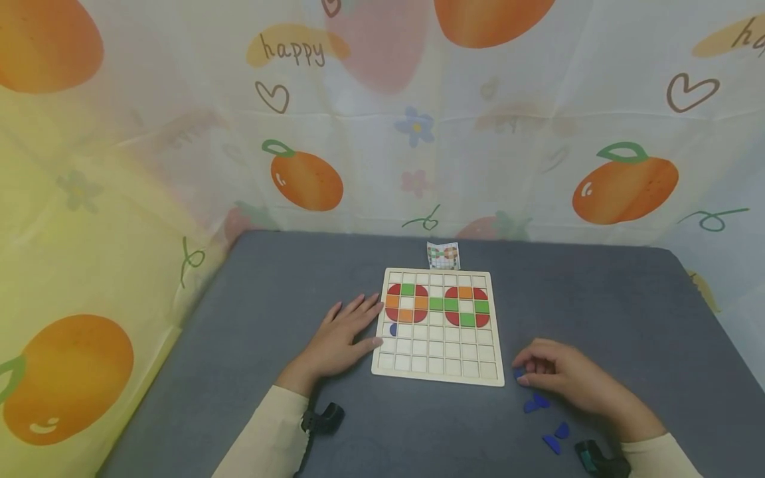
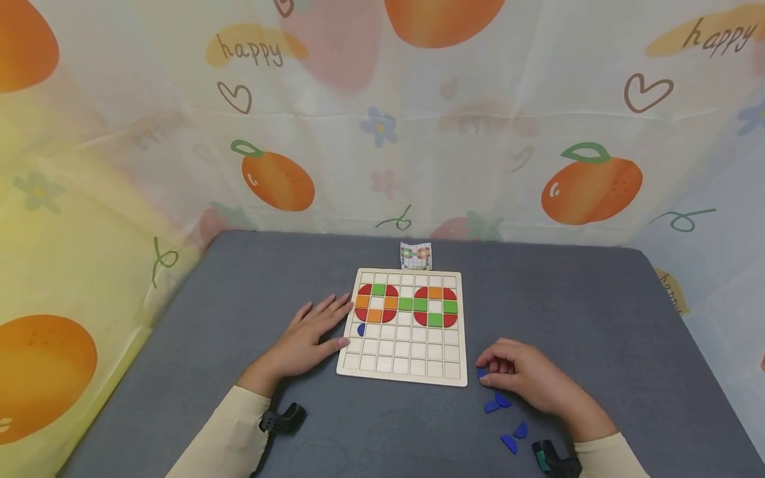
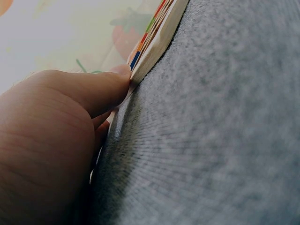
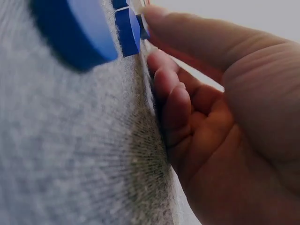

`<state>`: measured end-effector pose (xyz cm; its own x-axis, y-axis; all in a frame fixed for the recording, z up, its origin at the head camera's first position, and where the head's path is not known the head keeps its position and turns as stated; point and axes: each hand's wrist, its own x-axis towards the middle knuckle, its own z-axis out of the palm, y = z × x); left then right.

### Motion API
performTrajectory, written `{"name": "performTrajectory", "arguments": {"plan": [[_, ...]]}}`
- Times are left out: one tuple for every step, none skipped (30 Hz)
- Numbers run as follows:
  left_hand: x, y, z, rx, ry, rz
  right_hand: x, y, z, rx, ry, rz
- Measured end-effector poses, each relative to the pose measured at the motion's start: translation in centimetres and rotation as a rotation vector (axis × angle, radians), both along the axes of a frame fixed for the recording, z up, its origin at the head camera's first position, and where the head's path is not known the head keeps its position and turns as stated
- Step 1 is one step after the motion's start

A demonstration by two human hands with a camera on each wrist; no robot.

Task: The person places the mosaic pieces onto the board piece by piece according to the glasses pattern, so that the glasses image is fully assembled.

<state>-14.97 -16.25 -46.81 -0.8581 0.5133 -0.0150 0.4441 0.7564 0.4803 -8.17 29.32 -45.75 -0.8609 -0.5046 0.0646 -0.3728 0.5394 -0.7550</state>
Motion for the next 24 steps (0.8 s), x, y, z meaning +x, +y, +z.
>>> {"name": "performTrajectory", "arguments": {"plan": [[0.0,0.0,0.0,0.001,0.001,-0.001,0.0,0.1,-0.1,0.021,0.034,-0.013],[0.0,0.0,0.0,-0.001,0.0,0.0,0.0,0.2,-0.2,0.04,0.064,-0.025],[0.0,0.0,0.0,-0.002,-0.001,0.0,0.0,0.3,-0.2,0.06,0.097,-0.038],[0.0,0.0,0.0,-0.002,-0.002,0.0,0.0,0.4,-0.3,0.077,0.124,-0.053],[0.0,-0.1,0.0,-0.002,-0.003,0.001,-0.1,0.5,-0.3,0.093,0.15,-0.066],[0.0,-0.1,0.0,0.0,-0.004,0.0,-0.1,0.6,-0.4,0.1,0.165,-0.08],[0.0,-0.1,0.0,0.002,-0.006,0.0,-0.1,0.7,-0.4,0.097,0.169,-0.087],[0.0,-0.1,0.0,0.004,-0.008,0.001,-0.2,0.8,-0.4,0.096,0.169,-0.089],[0.0,-0.1,0.0,0.005,-0.008,0.001,-0.2,0.9,-0.4,0.096,0.167,-0.089],[0.0,-0.1,0.0,0.004,-0.008,0.002,-0.3,1.0,-0.4,0.096,0.159,-0.089],[-0.1,0.0,0.0,0.005,-0.006,0.002,-0.3,1.1,-0.4,0.095,0.157,-0.085],[-0.1,0.0,-0.1,0.005,-0.006,0.003,-0.3,1.1,-0.3,0.094,0.148,-0.086],[-0.1,0.0,-0.1,0.003,-0.005,0.004,-0.3,1.3,-0.3,0.093,0.139,-0.086],[-0.1,0.0,-0.1,0.003,-0.004,0.004,-0.3,1.4,-0.2,0.092,0.132,-0.085],[-0.1,0.0,-0.1,0.003,-0.003,0.005,-0.3,1.4,-0.2,0.09,0.123,-0.086],[-0.1,0.0,-0.1,0.003,-0.002,0.004,-0.3,1.5,-0.1,0.088,0.117,-0.087],[-0.1,0.0,0.0,0.005,0.0,0.004,-0.2,1.5,-0.1,0.085,0.115,-0.088],[-0.1,0.0,0.0,0.004,-0.002,0.004,-0.2,1.5,-0.1,0.084,0.112,-0.09],[-0.1,0.0,0.0,0.006,-0.003,0.003,-0.2,1.5,-0.1,0.082,0.111,-0.088],[0.0,0.0,0.1,0.006,-0.004,0.003,-0.2,1.5,0.0,0.08,0.112,-0.086],[0.0,0.0,0.0,0.005,-0.004,0.004,-0.2,1.5,0.0,0.078,0.112,-0.086],[0.0,0.0,0.0,0.004,-0.005,0.003,-0.2,1.5,0.0,0.077,0.115,-0.087],[0.0,0.1,0.0,0.003,-0.006,0.002,-0.2,1.4,0.0,0.074,0.117,-0.09],[0.0,0.1,0.0,0.003,-0.007,0.001,-0.2,1.4,0.0,0.071,0.119,-0.091]]}}
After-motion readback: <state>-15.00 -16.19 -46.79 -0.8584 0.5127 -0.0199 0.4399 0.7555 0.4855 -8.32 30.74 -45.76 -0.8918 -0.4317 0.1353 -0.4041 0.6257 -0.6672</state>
